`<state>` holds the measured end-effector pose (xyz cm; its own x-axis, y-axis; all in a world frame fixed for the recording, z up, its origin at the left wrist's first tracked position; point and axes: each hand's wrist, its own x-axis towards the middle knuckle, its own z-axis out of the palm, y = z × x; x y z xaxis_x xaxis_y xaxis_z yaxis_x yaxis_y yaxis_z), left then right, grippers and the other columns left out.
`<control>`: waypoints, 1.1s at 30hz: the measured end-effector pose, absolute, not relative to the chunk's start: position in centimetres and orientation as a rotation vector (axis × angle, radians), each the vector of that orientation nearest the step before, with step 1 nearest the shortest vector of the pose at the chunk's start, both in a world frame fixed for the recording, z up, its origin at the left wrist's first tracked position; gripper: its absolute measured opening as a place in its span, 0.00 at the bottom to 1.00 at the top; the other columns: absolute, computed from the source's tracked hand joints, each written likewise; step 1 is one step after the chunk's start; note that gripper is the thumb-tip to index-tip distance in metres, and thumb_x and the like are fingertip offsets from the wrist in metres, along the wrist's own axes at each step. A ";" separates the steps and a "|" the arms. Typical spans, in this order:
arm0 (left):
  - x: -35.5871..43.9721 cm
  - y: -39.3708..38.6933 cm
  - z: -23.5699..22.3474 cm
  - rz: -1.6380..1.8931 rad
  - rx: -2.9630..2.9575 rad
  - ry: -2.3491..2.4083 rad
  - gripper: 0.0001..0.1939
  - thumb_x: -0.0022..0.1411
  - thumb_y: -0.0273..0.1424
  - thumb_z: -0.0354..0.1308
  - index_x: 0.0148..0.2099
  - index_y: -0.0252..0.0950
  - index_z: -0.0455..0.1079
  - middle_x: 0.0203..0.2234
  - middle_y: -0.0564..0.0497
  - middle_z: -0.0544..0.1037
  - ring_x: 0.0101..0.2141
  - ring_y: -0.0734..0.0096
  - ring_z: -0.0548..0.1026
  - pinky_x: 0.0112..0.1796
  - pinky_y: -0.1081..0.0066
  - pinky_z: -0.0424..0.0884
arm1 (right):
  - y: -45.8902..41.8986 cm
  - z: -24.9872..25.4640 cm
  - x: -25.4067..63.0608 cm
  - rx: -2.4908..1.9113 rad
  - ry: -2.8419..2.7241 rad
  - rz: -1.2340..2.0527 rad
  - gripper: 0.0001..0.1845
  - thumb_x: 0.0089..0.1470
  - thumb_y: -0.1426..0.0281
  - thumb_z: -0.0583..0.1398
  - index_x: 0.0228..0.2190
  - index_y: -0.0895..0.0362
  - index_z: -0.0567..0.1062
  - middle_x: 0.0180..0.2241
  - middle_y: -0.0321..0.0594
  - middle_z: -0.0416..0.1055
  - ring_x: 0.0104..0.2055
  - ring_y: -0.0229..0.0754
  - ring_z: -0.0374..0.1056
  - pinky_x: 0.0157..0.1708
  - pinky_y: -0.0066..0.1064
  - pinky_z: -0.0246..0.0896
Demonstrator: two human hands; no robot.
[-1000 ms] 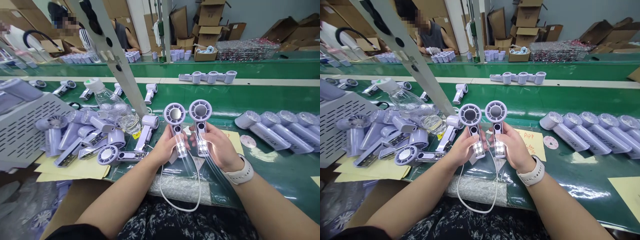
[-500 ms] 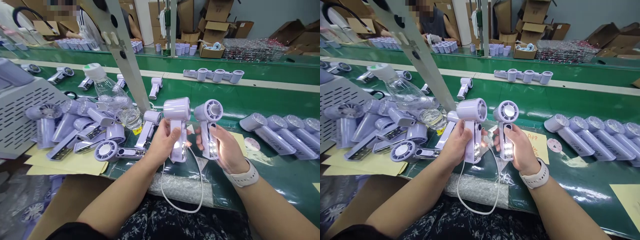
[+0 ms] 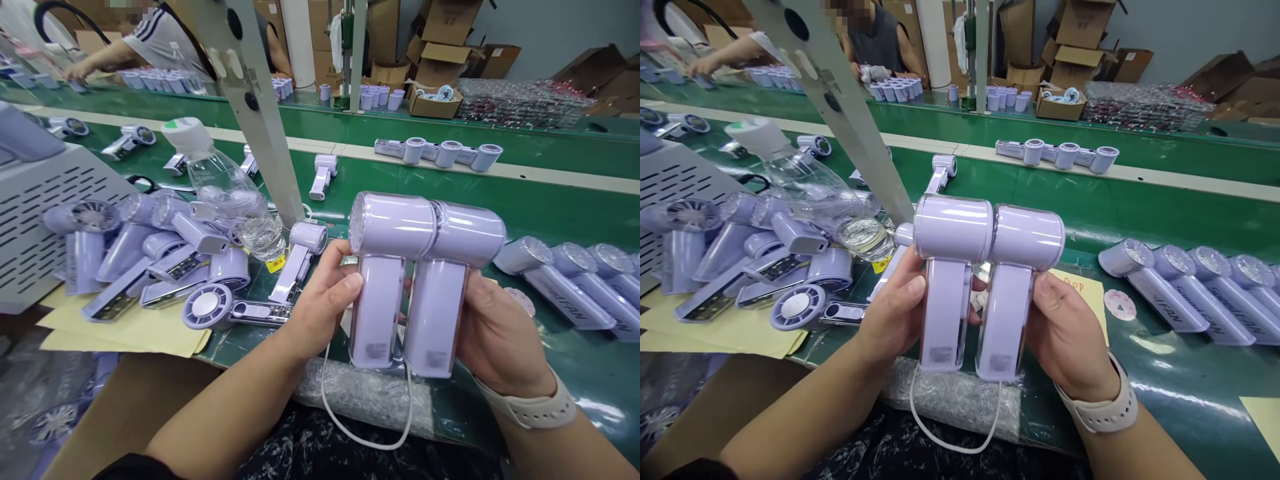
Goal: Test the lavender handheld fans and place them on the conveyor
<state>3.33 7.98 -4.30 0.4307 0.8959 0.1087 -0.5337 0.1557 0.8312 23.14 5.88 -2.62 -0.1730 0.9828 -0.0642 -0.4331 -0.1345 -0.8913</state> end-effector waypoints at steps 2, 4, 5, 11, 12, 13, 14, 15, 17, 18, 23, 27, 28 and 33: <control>3.4 8.2 -4.0 1.067 0.907 0.475 0.26 0.60 0.45 0.71 0.54 0.42 0.67 0.39 0.49 0.82 0.35 0.62 0.83 0.38 0.63 0.81 | 6.1 -2.6 23.0 -0.845 -0.878 1.553 0.12 0.65 0.56 0.61 0.39 0.47 0.83 0.41 0.42 0.83 0.41 0.55 0.80 0.43 0.52 0.81; 3.4 8.4 -3.7 1.020 0.882 0.482 0.27 0.56 0.42 0.75 0.52 0.38 0.71 0.38 0.50 0.80 0.36 0.64 0.82 0.39 0.66 0.80 | 6.3 -2.7 23.0 -0.843 -0.844 1.555 0.15 0.66 0.58 0.56 0.37 0.48 0.81 0.39 0.42 0.81 0.41 0.53 0.79 0.43 0.50 0.80; 3.4 8.5 -3.7 0.988 0.876 0.485 0.28 0.53 0.41 0.77 0.51 0.37 0.72 0.36 0.51 0.79 0.36 0.65 0.82 0.39 0.68 0.79 | 6.4 -2.8 22.9 -0.851 -0.843 1.569 0.16 0.66 0.57 0.55 0.36 0.49 0.81 0.38 0.43 0.80 0.39 0.52 0.78 0.42 0.49 0.80; 3.6 9.0 -4.3 0.966 0.842 0.549 0.25 0.56 0.48 0.74 0.44 0.33 0.76 0.33 0.49 0.78 0.32 0.70 0.77 0.35 0.72 0.76 | 6.4 -2.6 22.9 -0.925 -0.899 1.641 0.23 0.64 0.55 0.50 0.31 0.52 0.79 0.36 0.46 0.77 0.32 0.48 0.73 0.37 0.44 0.77; 3.7 9.1 -4.3 0.973 0.823 0.559 0.23 0.60 0.48 0.71 0.44 0.33 0.76 0.33 0.48 0.79 0.33 0.69 0.78 0.35 0.71 0.77 | 6.4 -2.6 22.8 -0.916 -0.877 1.646 0.23 0.64 0.55 0.50 0.31 0.52 0.79 0.35 0.46 0.77 0.31 0.47 0.72 0.35 0.43 0.76; 3.8 9.1 -4.3 0.981 0.803 0.562 0.20 0.63 0.46 0.68 0.44 0.33 0.76 0.34 0.47 0.80 0.33 0.67 0.79 0.37 0.70 0.78 | 6.4 -2.5 22.8 -0.897 -0.849 1.644 0.21 0.64 0.55 0.51 0.31 0.52 0.79 0.35 0.45 0.76 0.31 0.47 0.71 0.33 0.42 0.75; 3.9 9.2 -4.3 0.991 0.786 0.557 0.17 0.65 0.43 0.67 0.45 0.33 0.76 0.36 0.47 0.81 0.35 0.66 0.80 0.38 0.69 0.79 | 6.4 -2.4 22.9 -0.871 -0.820 1.636 0.19 0.63 0.56 0.53 0.32 0.51 0.78 0.33 0.44 0.75 0.31 0.47 0.71 0.32 0.41 0.74; 3.9 9.2 -4.3 0.997 0.776 0.543 0.15 0.65 0.40 0.67 0.46 0.34 0.76 0.37 0.47 0.82 0.36 0.65 0.82 0.39 0.67 0.80 | 6.5 -2.4 22.9 -0.845 -0.796 1.625 0.16 0.62 0.56 0.55 0.33 0.51 0.77 0.32 0.43 0.74 0.31 0.47 0.71 0.31 0.40 0.73; 3.9 9.2 -4.2 1.002 0.790 0.508 0.14 0.63 0.35 0.67 0.48 0.34 0.75 0.41 0.46 0.84 0.37 0.63 0.84 0.40 0.66 0.80 | 6.5 -2.3 23.2 -0.809 -0.770 1.596 0.10 0.60 0.58 0.58 0.34 0.50 0.76 0.31 0.41 0.73 0.32 0.47 0.71 0.30 0.40 0.73; 3.8 9.1 -4.1 1.004 0.810 0.499 0.14 0.63 0.34 0.67 0.48 0.34 0.75 0.42 0.45 0.85 0.38 0.61 0.84 0.41 0.66 0.81 | 6.5 -2.3 23.3 -0.802 -0.769 1.583 0.09 0.59 0.59 0.59 0.34 0.49 0.75 0.31 0.40 0.73 0.33 0.48 0.72 0.31 0.41 0.73; 3.4 8.6 -3.8 1.024 0.926 0.533 0.21 0.61 0.35 0.72 0.54 0.37 0.72 0.46 0.45 0.85 0.43 0.56 0.86 0.47 0.58 0.81 | 6.6 -2.6 23.9 -0.808 -0.753 1.502 0.08 0.60 0.60 0.60 0.37 0.48 0.78 0.38 0.41 0.79 0.42 0.53 0.77 0.42 0.50 0.77; 3.5 8.6 -3.7 1.021 0.963 0.516 0.29 0.54 0.40 0.77 0.53 0.39 0.71 0.44 0.46 0.86 0.43 0.58 0.86 0.46 0.60 0.82 | 6.6 -2.7 23.7 -0.868 -0.767 1.432 0.12 0.62 0.63 0.59 0.46 0.45 0.78 0.42 0.40 0.81 0.49 0.53 0.78 0.49 0.52 0.76; 3.6 8.6 -3.7 1.012 0.952 0.503 0.29 0.53 0.41 0.78 0.51 0.38 0.70 0.44 0.47 0.86 0.42 0.59 0.86 0.45 0.61 0.83 | 6.6 -2.7 23.6 -0.888 -0.776 1.423 0.13 0.62 0.64 0.58 0.48 0.44 0.78 0.43 0.39 0.81 0.50 0.53 0.78 0.49 0.51 0.77; 3.8 8.9 -3.7 0.997 0.936 0.507 0.28 0.52 0.43 0.78 0.48 0.38 0.70 0.42 0.47 0.87 0.41 0.60 0.86 0.42 0.65 0.83 | 6.9 -3.3 23.4 -0.929 -0.866 1.369 0.16 0.65 0.62 0.57 0.53 0.43 0.77 0.45 0.39 0.81 0.50 0.52 0.79 0.50 0.49 0.77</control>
<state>3.81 8.93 -3.69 0.4782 0.8771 0.0441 -0.4809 0.2195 0.8488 23.40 6.90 -3.28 0.0277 0.9992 -0.0284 -0.4030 -0.0148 -0.9151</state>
